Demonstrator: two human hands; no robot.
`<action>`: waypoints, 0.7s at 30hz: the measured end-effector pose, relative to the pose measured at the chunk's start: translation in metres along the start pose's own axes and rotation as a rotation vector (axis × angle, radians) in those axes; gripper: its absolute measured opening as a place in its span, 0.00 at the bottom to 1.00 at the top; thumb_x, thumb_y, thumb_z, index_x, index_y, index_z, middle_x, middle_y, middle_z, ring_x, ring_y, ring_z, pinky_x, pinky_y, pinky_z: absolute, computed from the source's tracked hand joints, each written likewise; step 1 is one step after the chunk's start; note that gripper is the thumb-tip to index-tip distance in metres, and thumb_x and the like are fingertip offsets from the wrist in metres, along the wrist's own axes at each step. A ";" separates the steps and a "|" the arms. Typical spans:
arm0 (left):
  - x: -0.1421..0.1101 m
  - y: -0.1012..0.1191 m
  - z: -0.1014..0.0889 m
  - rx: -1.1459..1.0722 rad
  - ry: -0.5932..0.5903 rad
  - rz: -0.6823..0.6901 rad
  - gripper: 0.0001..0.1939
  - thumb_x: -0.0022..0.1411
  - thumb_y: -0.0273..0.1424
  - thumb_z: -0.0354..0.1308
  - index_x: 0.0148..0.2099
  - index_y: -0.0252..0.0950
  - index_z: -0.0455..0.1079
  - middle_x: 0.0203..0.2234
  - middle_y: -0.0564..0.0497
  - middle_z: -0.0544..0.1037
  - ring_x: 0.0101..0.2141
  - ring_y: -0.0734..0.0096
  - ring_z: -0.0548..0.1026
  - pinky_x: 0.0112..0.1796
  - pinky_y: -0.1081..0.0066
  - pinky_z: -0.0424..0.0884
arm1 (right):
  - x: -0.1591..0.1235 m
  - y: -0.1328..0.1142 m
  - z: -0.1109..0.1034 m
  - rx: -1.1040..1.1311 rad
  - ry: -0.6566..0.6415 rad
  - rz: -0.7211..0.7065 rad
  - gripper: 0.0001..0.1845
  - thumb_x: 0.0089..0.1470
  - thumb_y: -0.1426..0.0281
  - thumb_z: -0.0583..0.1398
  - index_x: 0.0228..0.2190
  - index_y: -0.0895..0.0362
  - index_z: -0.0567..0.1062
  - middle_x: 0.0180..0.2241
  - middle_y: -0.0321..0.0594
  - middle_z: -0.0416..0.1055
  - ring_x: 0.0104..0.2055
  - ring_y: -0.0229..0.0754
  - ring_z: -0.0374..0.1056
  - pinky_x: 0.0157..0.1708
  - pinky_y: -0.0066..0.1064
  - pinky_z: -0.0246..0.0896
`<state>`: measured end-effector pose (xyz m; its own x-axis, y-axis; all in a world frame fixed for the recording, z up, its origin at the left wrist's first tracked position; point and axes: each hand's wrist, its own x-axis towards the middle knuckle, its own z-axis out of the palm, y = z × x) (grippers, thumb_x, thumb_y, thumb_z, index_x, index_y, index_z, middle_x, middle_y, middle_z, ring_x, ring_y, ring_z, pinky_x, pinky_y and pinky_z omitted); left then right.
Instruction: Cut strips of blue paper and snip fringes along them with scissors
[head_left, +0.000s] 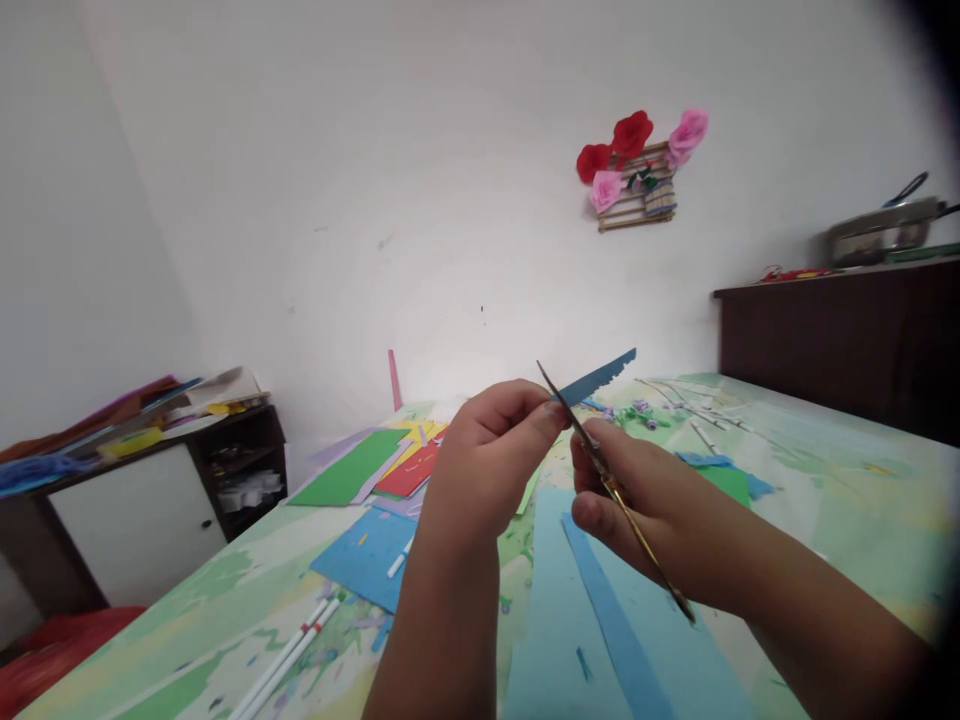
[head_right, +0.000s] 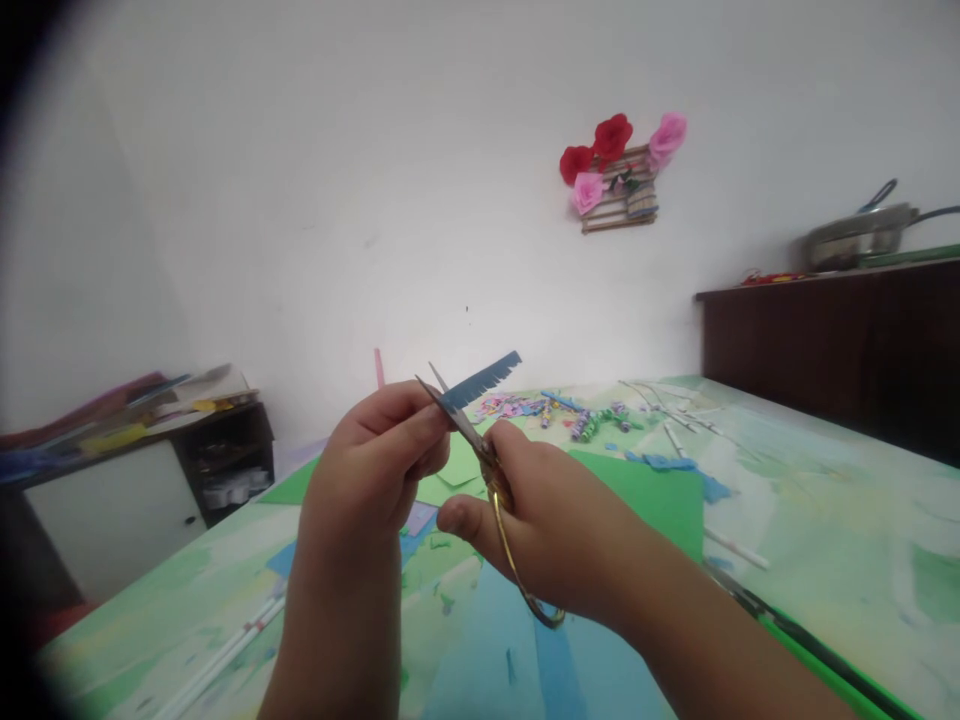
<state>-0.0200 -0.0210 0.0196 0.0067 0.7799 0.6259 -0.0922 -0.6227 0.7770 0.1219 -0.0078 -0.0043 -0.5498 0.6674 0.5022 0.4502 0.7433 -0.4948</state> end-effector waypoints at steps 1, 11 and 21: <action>0.000 0.000 -0.001 0.010 -0.017 0.002 0.05 0.49 0.27 0.56 0.22 0.35 0.67 0.11 0.60 0.56 0.15 0.85 0.53 0.18 0.79 0.51 | 0.000 0.002 0.001 -0.005 0.005 -0.015 0.23 0.48 0.47 0.50 0.26 0.55 0.58 0.22 0.33 0.58 0.23 0.35 0.53 0.22 0.29 0.51; -0.002 -0.001 -0.007 0.054 -0.111 -0.013 0.06 0.51 0.29 0.56 0.24 0.35 0.67 0.13 0.60 0.57 0.16 0.85 0.51 0.20 0.78 0.52 | 0.002 0.010 0.003 -0.082 0.042 -0.060 0.23 0.47 0.46 0.51 0.24 0.54 0.56 0.20 0.31 0.56 0.20 0.34 0.51 0.19 0.27 0.47; -0.003 -0.001 -0.007 0.034 -0.130 0.018 0.05 0.51 0.28 0.56 0.24 0.35 0.68 0.15 0.59 0.60 0.17 0.85 0.52 0.20 0.78 0.53 | 0.001 0.009 0.003 -0.102 0.063 -0.065 0.24 0.47 0.46 0.50 0.23 0.54 0.55 0.19 0.30 0.54 0.20 0.33 0.49 0.18 0.26 0.45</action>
<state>-0.0272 -0.0224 0.0165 0.1347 0.7551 0.6416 -0.0601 -0.6400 0.7660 0.1236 -0.0009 -0.0103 -0.5363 0.6170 0.5760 0.4858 0.7837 -0.3871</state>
